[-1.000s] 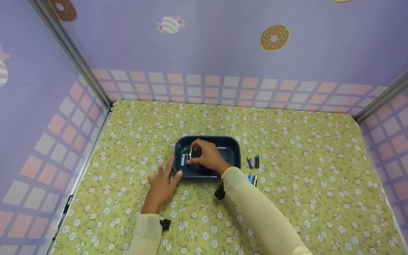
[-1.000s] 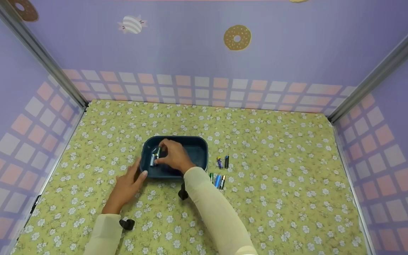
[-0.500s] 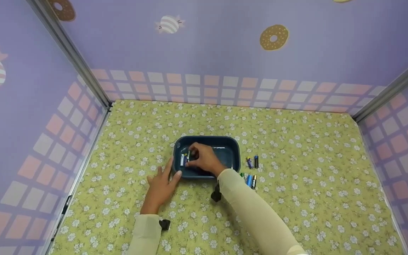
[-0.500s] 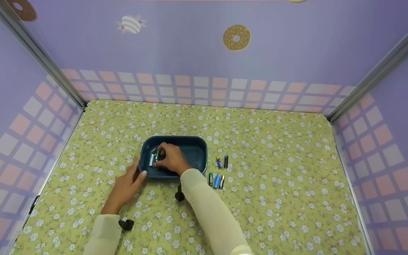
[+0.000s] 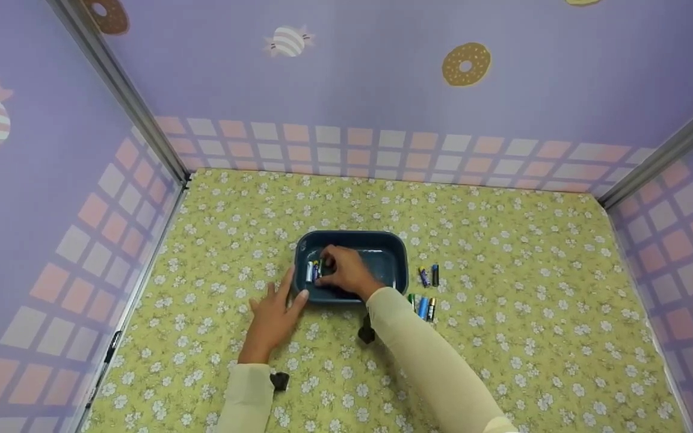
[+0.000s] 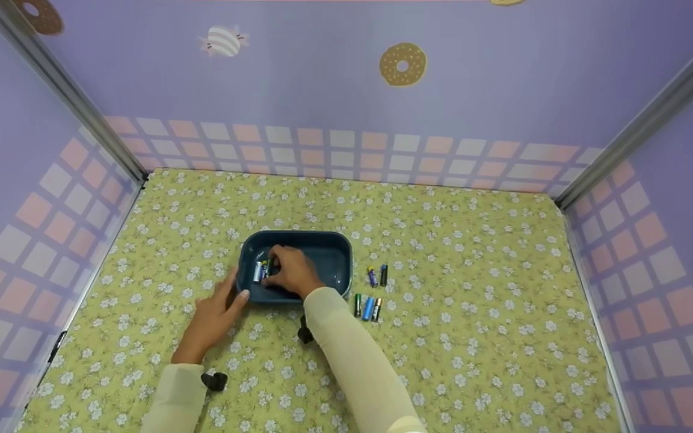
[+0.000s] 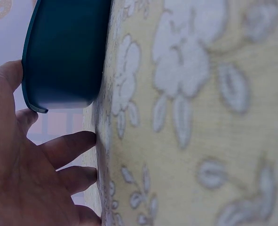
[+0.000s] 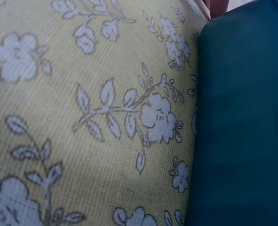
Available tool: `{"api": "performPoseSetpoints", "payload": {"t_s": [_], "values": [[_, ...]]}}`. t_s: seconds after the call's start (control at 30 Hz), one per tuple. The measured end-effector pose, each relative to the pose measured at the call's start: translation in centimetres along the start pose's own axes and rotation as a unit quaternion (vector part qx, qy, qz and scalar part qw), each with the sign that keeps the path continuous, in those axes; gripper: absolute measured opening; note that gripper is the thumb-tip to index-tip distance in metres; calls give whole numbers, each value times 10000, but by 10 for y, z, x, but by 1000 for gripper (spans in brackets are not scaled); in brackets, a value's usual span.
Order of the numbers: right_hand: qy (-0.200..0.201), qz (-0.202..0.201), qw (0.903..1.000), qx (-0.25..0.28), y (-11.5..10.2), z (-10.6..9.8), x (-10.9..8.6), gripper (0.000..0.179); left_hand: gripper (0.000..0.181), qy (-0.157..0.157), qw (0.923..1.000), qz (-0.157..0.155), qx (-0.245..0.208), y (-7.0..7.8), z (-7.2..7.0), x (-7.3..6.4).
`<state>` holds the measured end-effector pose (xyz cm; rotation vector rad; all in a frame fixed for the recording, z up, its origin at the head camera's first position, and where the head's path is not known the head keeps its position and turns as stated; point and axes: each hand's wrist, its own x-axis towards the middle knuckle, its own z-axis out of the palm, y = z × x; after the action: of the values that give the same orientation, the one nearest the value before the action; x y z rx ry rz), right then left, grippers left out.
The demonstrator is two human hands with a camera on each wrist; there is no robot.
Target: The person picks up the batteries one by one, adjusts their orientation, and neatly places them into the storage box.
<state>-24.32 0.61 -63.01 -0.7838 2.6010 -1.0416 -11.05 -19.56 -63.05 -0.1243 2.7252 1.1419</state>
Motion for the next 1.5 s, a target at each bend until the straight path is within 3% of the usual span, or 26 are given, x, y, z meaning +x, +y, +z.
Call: {"api": "performPoseSetpoints", "payload": {"t_s": [0.97,1.5], "values": [[-179,253,9975,-634,-6,1,1,53,81,54,9999,-27,89,1,0,0],[-260,293,9992,-10,-4,-4,0,60,82,61,9999,25,104,1,0,0]]}}
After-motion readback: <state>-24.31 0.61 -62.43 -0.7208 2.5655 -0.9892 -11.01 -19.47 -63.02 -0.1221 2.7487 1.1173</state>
